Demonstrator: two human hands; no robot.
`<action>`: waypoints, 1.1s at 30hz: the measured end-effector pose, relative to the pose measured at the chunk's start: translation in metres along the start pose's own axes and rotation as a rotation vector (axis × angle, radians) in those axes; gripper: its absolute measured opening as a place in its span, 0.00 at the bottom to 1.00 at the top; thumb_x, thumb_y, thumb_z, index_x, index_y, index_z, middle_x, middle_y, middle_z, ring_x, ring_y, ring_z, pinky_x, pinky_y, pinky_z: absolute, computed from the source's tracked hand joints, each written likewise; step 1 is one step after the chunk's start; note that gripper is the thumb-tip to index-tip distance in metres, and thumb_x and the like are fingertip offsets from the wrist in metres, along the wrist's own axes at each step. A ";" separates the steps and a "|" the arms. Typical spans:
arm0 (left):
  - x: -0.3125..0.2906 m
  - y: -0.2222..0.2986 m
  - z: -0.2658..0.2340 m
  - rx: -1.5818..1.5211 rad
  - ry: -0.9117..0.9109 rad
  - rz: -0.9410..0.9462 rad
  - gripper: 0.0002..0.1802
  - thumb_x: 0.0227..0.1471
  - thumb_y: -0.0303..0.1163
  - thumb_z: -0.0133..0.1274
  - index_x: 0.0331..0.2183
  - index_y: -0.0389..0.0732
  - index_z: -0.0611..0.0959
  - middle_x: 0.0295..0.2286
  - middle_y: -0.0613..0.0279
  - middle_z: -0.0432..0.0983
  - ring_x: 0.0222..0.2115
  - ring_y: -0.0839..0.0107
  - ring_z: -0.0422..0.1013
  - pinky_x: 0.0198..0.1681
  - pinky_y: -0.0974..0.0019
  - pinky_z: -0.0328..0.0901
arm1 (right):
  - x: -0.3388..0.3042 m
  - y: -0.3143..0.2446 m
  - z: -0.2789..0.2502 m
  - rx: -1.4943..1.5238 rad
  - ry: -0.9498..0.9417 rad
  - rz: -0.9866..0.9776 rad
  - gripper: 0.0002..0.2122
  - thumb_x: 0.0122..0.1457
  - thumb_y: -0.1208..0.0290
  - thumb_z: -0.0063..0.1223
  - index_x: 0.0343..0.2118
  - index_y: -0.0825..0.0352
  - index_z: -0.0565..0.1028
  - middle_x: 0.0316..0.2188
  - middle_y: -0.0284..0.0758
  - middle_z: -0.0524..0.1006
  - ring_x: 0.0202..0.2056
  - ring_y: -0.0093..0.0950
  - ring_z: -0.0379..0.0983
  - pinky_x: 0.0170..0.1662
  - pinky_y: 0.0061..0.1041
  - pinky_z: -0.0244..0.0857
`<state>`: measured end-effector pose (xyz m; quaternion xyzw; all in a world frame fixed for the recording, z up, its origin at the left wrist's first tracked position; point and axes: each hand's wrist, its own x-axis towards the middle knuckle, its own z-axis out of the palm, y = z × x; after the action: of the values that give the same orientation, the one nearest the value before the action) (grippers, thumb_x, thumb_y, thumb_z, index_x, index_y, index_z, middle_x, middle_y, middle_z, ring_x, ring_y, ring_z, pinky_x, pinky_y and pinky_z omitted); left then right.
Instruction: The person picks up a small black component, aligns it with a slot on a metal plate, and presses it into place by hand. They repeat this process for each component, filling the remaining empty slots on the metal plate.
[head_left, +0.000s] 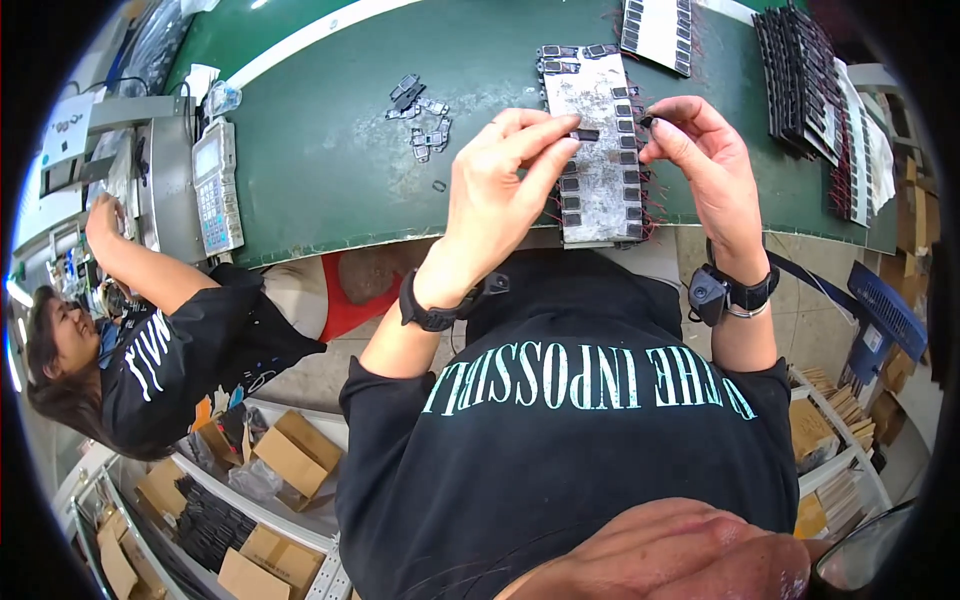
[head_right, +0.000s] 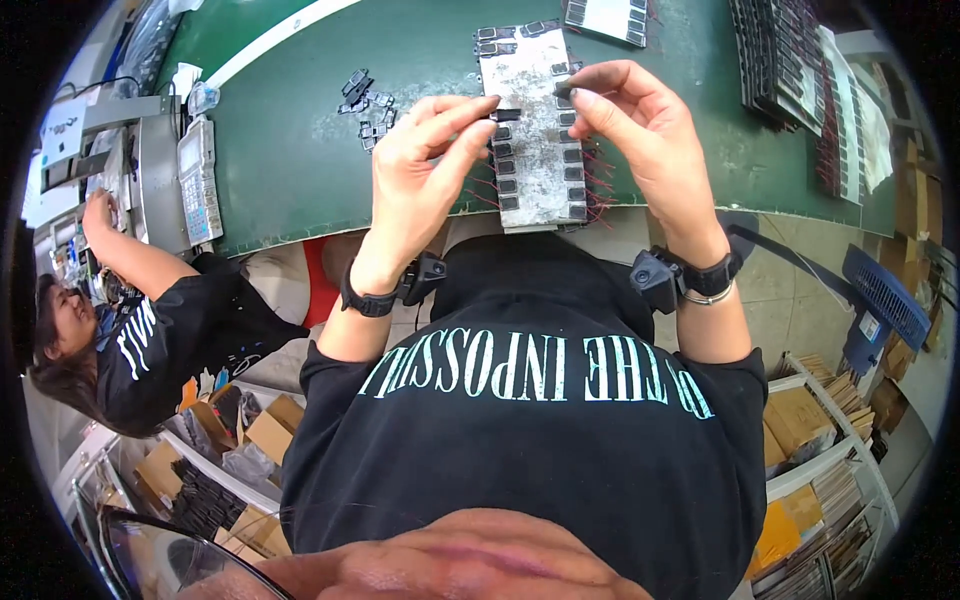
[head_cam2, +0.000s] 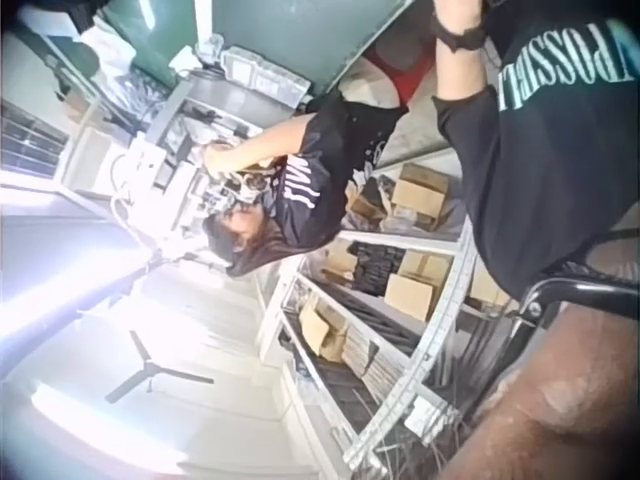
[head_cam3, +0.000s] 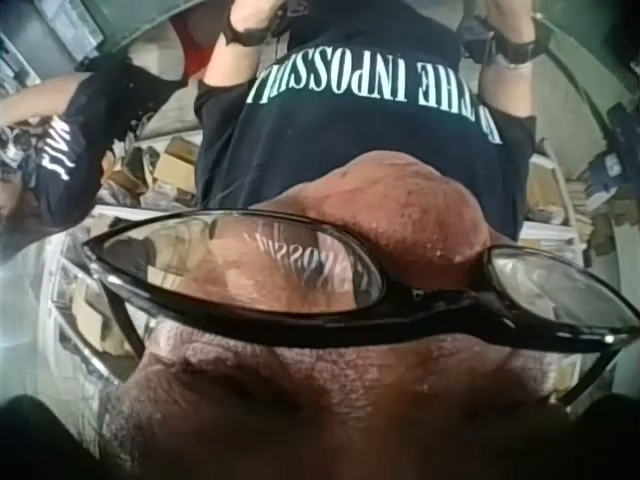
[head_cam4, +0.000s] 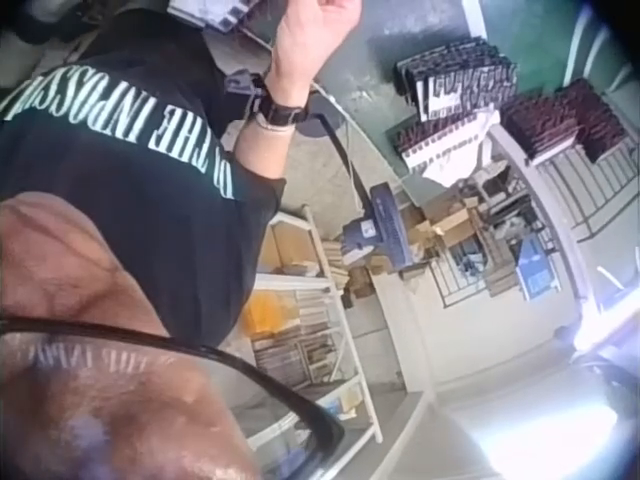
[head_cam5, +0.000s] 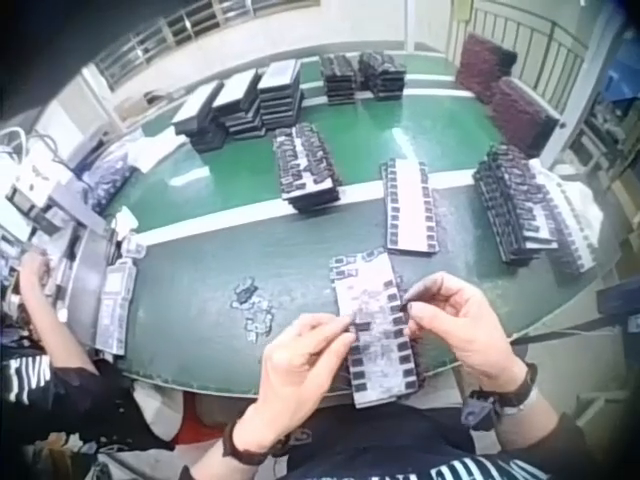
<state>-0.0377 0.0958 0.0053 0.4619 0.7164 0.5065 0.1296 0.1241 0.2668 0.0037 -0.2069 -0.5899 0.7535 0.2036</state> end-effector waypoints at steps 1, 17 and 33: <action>0.002 0.001 0.002 -0.033 -0.002 0.018 0.13 0.53 0.24 0.60 0.43 0.38 0.85 0.34 0.57 0.81 0.31 0.69 0.78 0.34 0.71 0.72 | 0.001 -0.004 0.005 -0.044 0.001 -0.027 0.09 0.65 0.75 0.53 0.46 0.70 0.74 0.38 0.31 0.78 0.34 0.17 0.74 0.42 0.18 0.69; -0.002 -0.006 0.016 -0.466 0.018 -0.254 0.19 0.53 0.24 0.62 0.48 0.35 0.83 0.34 0.58 0.84 0.33 0.80 0.78 0.37 0.74 0.72 | 0.010 -0.011 0.041 -0.389 -0.008 -0.068 0.07 0.62 0.77 0.56 0.42 0.70 0.78 0.35 0.26 0.78 0.37 0.12 0.72 0.42 0.13 0.67; 0.004 -0.002 -0.002 -0.631 -0.099 -0.346 0.15 0.53 0.25 0.62 0.43 0.33 0.80 0.28 0.61 0.83 0.31 0.80 0.77 0.36 0.75 0.73 | 0.029 -0.019 0.032 -0.173 -0.274 0.099 0.08 0.63 0.76 0.56 0.43 0.70 0.75 0.40 0.28 0.75 0.41 0.16 0.72 0.47 0.19 0.70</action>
<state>-0.0426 0.0978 0.0061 0.2953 0.5853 0.6501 0.3841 0.0830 0.2610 0.0273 -0.1479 -0.6639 0.7301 0.0654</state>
